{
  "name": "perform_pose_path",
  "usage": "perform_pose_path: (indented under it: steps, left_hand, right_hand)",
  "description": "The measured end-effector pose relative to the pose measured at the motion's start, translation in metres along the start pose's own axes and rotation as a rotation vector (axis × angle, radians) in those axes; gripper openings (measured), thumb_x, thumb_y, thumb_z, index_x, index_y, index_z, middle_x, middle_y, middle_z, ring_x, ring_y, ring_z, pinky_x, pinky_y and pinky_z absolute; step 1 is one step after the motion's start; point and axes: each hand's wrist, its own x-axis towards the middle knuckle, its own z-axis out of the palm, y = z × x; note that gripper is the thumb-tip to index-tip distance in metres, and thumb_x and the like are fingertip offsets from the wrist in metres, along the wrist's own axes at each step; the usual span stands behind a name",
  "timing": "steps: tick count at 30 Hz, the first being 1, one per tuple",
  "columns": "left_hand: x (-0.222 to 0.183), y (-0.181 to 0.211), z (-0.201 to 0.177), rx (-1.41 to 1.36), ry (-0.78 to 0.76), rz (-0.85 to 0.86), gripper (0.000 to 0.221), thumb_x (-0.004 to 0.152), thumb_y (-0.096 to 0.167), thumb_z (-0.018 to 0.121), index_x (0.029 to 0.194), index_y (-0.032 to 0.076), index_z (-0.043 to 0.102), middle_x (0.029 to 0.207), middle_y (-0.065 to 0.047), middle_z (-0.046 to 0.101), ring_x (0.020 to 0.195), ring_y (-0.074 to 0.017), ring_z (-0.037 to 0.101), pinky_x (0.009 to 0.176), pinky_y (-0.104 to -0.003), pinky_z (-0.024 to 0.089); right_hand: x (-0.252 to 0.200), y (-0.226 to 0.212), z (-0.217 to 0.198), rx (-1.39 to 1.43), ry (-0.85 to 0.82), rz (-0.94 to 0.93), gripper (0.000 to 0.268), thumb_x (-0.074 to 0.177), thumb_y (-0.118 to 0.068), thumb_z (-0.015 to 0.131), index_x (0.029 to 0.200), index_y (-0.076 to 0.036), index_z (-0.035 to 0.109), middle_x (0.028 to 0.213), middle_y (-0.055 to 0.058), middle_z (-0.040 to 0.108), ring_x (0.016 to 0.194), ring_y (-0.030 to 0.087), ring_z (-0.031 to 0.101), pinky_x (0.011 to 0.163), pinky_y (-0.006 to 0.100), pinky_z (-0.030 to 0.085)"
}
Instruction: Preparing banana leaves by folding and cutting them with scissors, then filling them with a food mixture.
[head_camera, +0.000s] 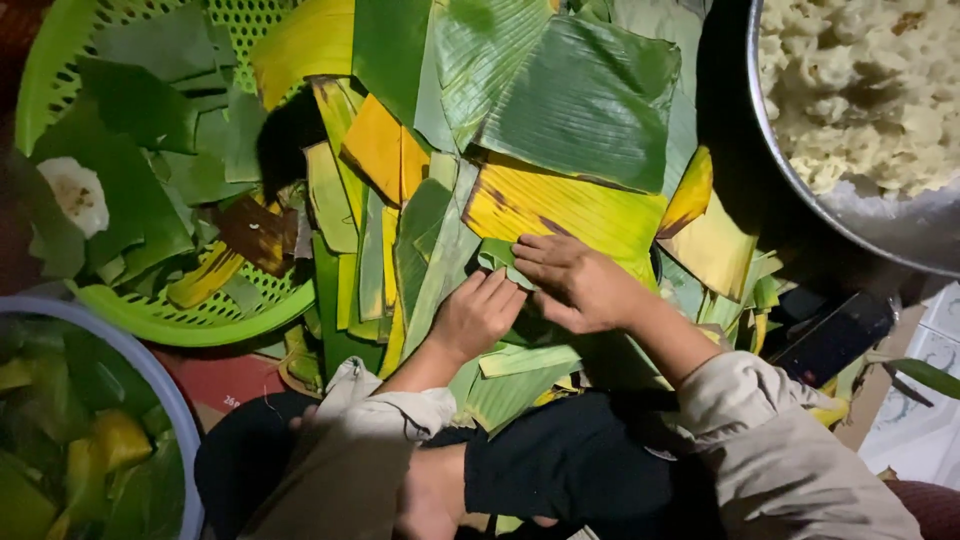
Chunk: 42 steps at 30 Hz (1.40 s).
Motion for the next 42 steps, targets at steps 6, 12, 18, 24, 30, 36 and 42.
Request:
perform_pose_path:
  steps: [6,12,18,24,30,36,42]
  left_hand:
    - [0.015,0.0,-0.013,0.16,-0.006,-0.052,0.025,0.101,0.008,0.061,0.075,0.011,0.059,0.085,-0.005,0.049,0.073,-0.0223,0.049,0.063,-0.036,0.042]
    - [0.012,0.002,-0.006,0.214,0.044,-0.162,0.028,0.105,0.021,0.055,0.079,0.013,0.051,0.082,-0.002,0.038,0.064,-0.0206,0.043,0.058,-0.035,0.036]
    - [0.009,-0.005,-0.009,0.076,0.05,-0.205,0.037,0.112,0.035,0.038,0.119,0.007,0.06,0.109,-0.012,0.057,0.097,-0.0305,0.06,0.085,-0.043,0.046]
    - [0.002,-0.013,-0.003,0.021,-0.121,-0.151,0.022,0.099,0.028,0.066,0.111,0.01,0.065,0.109,-0.008,0.057,0.111,-0.0286,0.057,0.088,-0.043,0.044]
    - [0.014,-0.006,-0.011,0.16,-0.093,-0.108,0.024,0.108,0.03,0.051,0.102,0.009,0.062,0.104,-0.011,0.058,0.101,-0.0294,0.06,0.086,-0.043,0.045]
    - [-0.001,-0.019,-0.003,0.011,-0.231,0.008,0.009,0.1,0.02,0.064,0.095,0.013,0.06,0.092,-0.005,0.053,0.089,-0.024,0.058,0.074,-0.04,0.043]
    - [0.004,-0.026,-0.014,-0.005,-0.268,0.069,0.032,0.101,0.043,0.058,0.1,0.012,0.065,0.095,-0.007,0.056,0.09,-0.0259,0.057,0.075,-0.044,0.041]
  right_hand:
    - [-0.016,-0.004,0.019,-0.371,0.006,-0.065,0.062,0.094,-0.037,0.067,0.141,0.003,0.057,0.142,0.025,0.06,0.134,0.045,0.055,0.109,0.057,0.044]
    - [-0.028,-0.01,0.029,-0.571,0.075,-0.185,0.027,0.096,-0.008,0.059,0.115,0.008,0.068,0.136,0.028,0.064,0.131,0.047,0.059,0.109,0.058,0.046]
    - [-0.033,-0.001,0.043,-0.661,0.219,-0.242,0.025,0.098,-0.016,0.066,0.117,0.001,0.07,0.132,0.023,0.068,0.125,0.041,0.065,0.105,0.054,0.051]
    - [-0.048,0.009,0.051,-0.713,0.208,-0.229,0.01,0.098,-0.014,0.064,0.091,-0.008,0.068,0.114,0.019,0.064,0.111,0.04,0.063,0.095,0.06,0.04]
    - [-0.036,0.002,0.043,-0.658,0.196,-0.182,0.027,0.098,-0.028,0.063,0.078,-0.009,0.062,0.104,0.014,0.062,0.093,0.033,0.06,0.083,0.049,0.042]
    - [-0.043,0.014,0.043,-0.636,0.05,-0.187,0.02,0.104,-0.015,0.043,0.096,-0.006,0.059,0.087,0.012,0.045,0.076,0.033,0.051,0.069,0.044,0.041]
    - [-0.038,0.006,0.031,-0.618,0.03,-0.139,0.022,0.106,-0.017,0.038,0.101,-0.005,0.057,0.088,0.011,0.046,0.078,0.032,0.052,0.07,0.043,0.043]
